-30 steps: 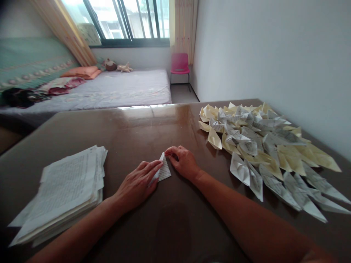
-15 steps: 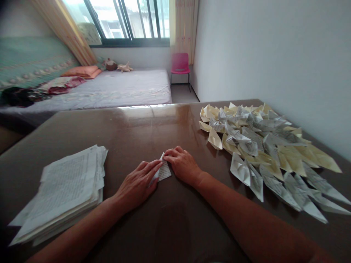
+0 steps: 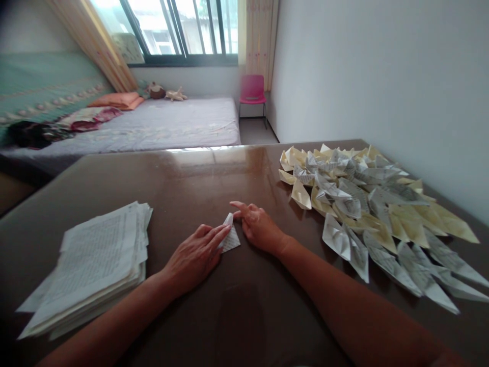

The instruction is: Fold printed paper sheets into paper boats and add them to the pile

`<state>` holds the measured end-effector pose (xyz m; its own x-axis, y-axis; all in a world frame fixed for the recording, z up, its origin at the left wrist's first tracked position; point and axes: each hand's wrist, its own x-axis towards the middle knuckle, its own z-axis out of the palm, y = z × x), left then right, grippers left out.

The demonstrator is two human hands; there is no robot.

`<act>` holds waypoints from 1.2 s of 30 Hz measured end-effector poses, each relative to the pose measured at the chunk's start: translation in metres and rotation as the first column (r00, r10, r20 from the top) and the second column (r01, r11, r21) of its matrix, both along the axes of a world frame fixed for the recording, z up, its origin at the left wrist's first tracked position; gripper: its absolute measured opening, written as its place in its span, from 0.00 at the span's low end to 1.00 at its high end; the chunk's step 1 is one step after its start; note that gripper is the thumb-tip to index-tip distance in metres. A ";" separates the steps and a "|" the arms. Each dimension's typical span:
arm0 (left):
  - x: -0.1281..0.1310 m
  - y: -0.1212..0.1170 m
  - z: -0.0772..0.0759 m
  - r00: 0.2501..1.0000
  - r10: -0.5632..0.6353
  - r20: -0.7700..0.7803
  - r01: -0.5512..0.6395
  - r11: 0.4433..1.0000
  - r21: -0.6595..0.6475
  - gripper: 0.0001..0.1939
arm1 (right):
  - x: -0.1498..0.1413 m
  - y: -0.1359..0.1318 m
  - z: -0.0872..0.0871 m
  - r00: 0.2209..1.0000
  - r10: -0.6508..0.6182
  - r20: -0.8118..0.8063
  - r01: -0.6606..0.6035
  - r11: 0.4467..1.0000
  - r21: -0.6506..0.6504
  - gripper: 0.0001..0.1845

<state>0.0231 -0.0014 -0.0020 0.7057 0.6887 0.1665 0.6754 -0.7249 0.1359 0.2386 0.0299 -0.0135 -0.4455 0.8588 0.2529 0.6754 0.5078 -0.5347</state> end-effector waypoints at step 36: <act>-0.020 0.018 0.004 0.726 0.504 0.468 0.003 0.678 -0.735 0.13 | -0.004 0.005 -0.004 0.854 -0.160 -0.495 -0.004 0.950 -0.312 0.11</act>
<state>0.0027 0.0163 0.0017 0.4000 0.9116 -0.0943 0.3947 -0.0786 0.9154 0.2343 0.0348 -0.0178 -0.2522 0.9548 0.1571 0.2971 0.2309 -0.9265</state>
